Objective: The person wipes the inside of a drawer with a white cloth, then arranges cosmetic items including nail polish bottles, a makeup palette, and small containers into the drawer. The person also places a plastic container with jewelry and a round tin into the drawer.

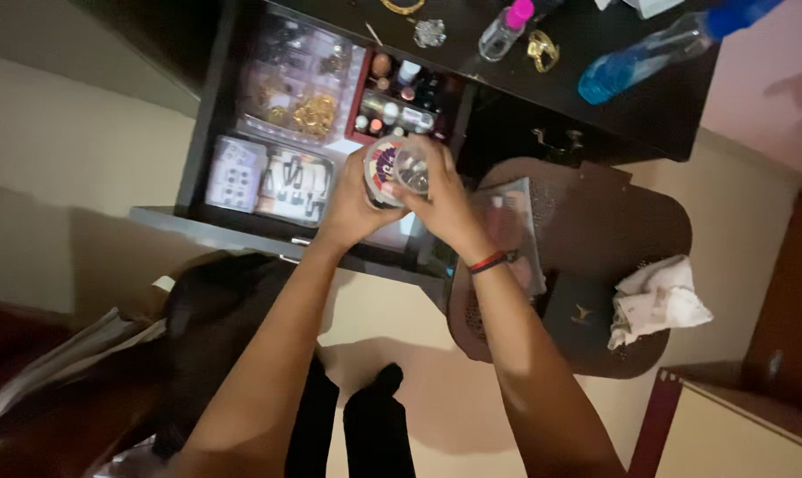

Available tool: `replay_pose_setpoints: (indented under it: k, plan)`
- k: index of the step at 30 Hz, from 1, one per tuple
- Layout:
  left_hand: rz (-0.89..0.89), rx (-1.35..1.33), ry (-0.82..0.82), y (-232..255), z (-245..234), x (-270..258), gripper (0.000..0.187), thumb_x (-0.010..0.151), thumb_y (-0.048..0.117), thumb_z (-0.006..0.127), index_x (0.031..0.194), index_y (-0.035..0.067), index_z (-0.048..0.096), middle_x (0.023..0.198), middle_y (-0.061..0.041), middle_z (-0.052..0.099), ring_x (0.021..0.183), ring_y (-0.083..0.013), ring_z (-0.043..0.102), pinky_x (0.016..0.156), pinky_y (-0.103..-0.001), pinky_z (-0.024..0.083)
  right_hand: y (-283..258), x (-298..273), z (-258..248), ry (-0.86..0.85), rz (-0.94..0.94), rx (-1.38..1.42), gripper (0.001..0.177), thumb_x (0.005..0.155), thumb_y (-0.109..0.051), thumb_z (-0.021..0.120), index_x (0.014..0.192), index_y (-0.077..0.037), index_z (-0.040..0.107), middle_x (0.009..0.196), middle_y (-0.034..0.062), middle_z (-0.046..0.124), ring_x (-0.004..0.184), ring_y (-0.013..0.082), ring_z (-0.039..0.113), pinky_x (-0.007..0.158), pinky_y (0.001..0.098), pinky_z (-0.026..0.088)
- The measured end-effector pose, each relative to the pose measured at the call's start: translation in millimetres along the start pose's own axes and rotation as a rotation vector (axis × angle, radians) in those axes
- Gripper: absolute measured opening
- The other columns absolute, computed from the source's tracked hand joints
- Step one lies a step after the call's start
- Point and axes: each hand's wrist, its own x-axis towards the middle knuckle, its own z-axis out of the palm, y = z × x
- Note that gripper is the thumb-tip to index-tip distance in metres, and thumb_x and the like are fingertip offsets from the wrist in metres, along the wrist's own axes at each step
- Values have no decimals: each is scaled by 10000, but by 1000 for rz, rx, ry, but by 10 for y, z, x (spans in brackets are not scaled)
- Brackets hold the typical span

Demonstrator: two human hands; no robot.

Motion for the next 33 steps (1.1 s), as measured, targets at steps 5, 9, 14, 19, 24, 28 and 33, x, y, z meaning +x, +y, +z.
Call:
replay_pose_setpoints:
  k: [5, 9, 14, 19, 24, 28, 33]
  plan:
    - [-98, 16, 11, 116, 256, 106, 941, 633, 325, 995, 1382, 12, 519, 1307, -186, 599, 1246, -359, 592, 1071, -452, 480, 413, -29, -457, 294, 20, -288, 727, 897, -314, 916, 1454, -90, 508, 1395, 171, 564, 1312, 329, 568, 1128, 457, 474]
    - [-60, 117, 30, 204, 312, 142, 947, 639, 323, 1001, 1393, 10, 521, 1320, -185, 623, 1253, -385, 557, 1073, -479, 455, 1131, 213, -1071, 465, 83, -492, 778, 866, -264, 957, 1448, -38, 493, 1325, 241, 472, 1249, 379, 514, 987, 434, 512]
    - [-117, 101, 93, 290, 360, 94, 971, 662, 317, 977, 1438, 6, 484, 1325, -188, 621, 1241, -386, 554, 1059, -480, 467, 1779, 539, -1218, 442, 71, -244, 751, 828, -98, 956, 1414, -50, 489, 1368, 132, 577, 1267, 317, 654, 1079, 412, 577]
    - [-162, 99, 83, 257, 325, 68, 953, 664, 293, 959, 1452, 30, 492, 1302, -160, 641, 1217, -365, 566, 1065, -472, 473, 1679, 751, -1162, 405, 275, -467, 520, 845, -135, 892, 1282, -85, 613, 1382, 208, 488, 1187, 306, 619, 1001, 361, 594]
    - [-60, 195, 137, 154, 242, 50, 1049, 638, 341, 1013, 1461, 8, 455, 1325, -191, 606, 1230, -391, 551, 1057, -492, 445, 1485, 731, -1196, 449, 83, -785, 494, 914, -239, 883, 1308, -51, 652, 1367, 212, 523, 1244, 404, 517, 1024, 503, 495]
    - [-66, 239, 135, 112, 191, 0, 1024, 640, 338, 1015, 1443, 20, 465, 1315, -200, 598, 1229, -398, 554, 1042, -482, 462, 1429, 732, -1182, 379, 123, -679, 530, 990, -247, 824, 1438, -58, 614, 1433, 168, 537, 1337, 374, 516, 1098, 519, 468]
    - [-166, 178, 153, 107, 203, -16, 999, 623, 314, 993, 1390, -5, 438, 1255, -202, 515, 1184, -385, 568, 1000, -464, 511, 916, 627, -865, 536, 137, -474, 602, 1081, -327, 731, 1498, 38, 497, 1523, 269, 435, 1421, 403, 432, 1174, 522, 362]
